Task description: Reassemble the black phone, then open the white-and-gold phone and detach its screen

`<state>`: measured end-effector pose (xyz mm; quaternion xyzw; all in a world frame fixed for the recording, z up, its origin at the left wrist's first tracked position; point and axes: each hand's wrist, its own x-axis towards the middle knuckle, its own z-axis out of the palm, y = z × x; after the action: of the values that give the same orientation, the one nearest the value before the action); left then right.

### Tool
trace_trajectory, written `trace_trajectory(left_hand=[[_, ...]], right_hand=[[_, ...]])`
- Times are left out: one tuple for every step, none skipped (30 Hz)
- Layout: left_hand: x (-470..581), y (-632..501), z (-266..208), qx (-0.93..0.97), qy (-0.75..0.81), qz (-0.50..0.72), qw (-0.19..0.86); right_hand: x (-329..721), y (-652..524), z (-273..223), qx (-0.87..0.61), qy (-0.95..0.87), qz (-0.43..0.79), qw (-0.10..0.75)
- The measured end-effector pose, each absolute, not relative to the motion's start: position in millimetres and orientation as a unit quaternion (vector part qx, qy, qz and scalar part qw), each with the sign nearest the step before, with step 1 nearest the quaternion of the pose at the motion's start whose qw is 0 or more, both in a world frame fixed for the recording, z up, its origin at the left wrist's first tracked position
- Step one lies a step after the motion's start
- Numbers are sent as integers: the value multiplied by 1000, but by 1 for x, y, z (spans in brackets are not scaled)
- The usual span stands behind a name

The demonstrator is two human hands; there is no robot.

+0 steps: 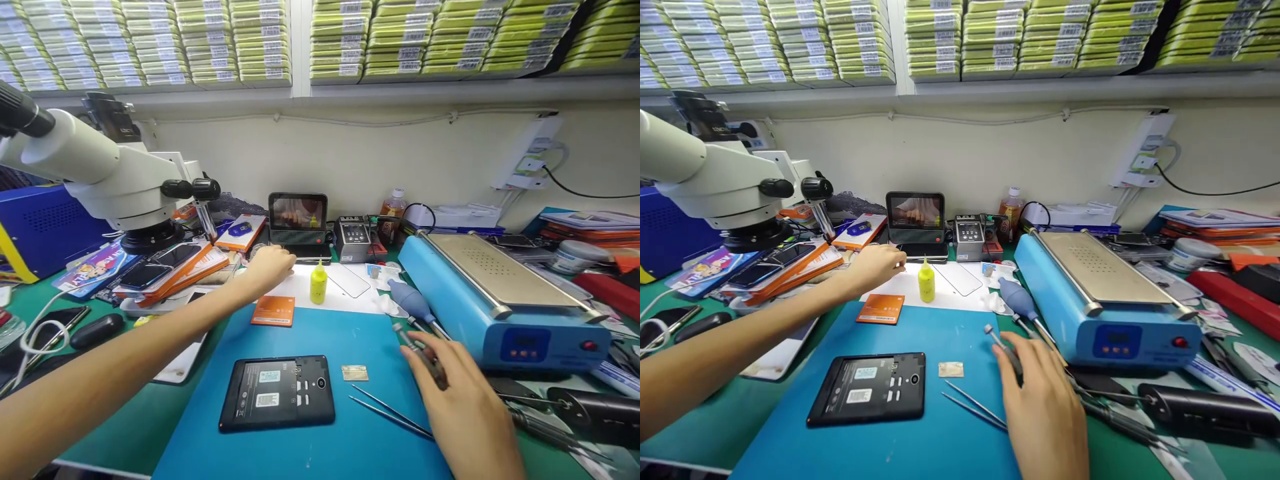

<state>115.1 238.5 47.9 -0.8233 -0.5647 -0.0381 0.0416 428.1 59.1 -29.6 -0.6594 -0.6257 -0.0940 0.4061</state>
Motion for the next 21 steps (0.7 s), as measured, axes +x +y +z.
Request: trace_trajectory(left_hand=[[111, 233, 52, -818, -573, -41, 42], [106, 226, 57, -811, -581, -46, 43], [99, 215, 62, -804, -591, -52, 44], [91, 201, 67, -798, -598, -59, 45], [82, 184, 70, -794, -603, -68, 45], [73, 164, 71, -788, -610, -76, 46], [64, 143, 70, -787, -610, -82, 41], [56, 121, 67, -791, -605, -85, 32], [49, 99, 61, -799, -595, -87, 21], [43, 79, 53, -808, -582, -88, 8], [38, 60, 43, -816, -571, -88, -2], [35, 45, 33, -822, -562, -90, -11], [33, 34, 23, -824, -559, -94, -17], [32, 26, 14, -825, -556, -97, -25], [31, 21, 7, -826, -553, -104, -30], [31, 18, 0, -825, -553, -110, -39], [31, 18, -4, -823, -553, -118, -47], [31, 18, -8, -821, -554, -127, -56], [31, 19, -11, -818, -555, -136, -64], [30, 20, -12, -816, -555, -145, -71], [29, 20, -14, -814, -554, -153, -78]], right_hand=[[426, 58, -34, -648, -644, -107, 392], [425, 57, -37, -637, -660, -119, 381], [425, 57, -41, -627, -672, -132, 372], [425, 56, -45, -618, -681, -145, 365], [426, 56, -47, -608, -690, -156, 360], [427, 56, -49, -599, -697, -167, 357], [428, 56, -50, -590, -703, -176, 356], [428, 56, -49, -580, -709, -183, 357], [427, 55, -47, -570, -715, -188, 360], [425, 55, -44, -559, -720, -191, 364], [423, 54, -39, -543, -730, -190, 370], [420, 53, -34, -519, -745, -180, 378], [416, 51, -29, -484, -768, -162, 387], [414, 49, -24, -443, -794, -139, 393], [412, 47, -19, -404, -818, -117, 393], [411, 44, -16, -371, -837, -106, 387], [411, 42, -13, -353, -851, -105, 375], [413, 40, -11, -349, -858, -117, 357], [417, 38, -10, -355, -860, -137, 339], [421, 36, -9, -363, -861, -154, 322], [426, 35, -8, -366, -862, -168, 309]])
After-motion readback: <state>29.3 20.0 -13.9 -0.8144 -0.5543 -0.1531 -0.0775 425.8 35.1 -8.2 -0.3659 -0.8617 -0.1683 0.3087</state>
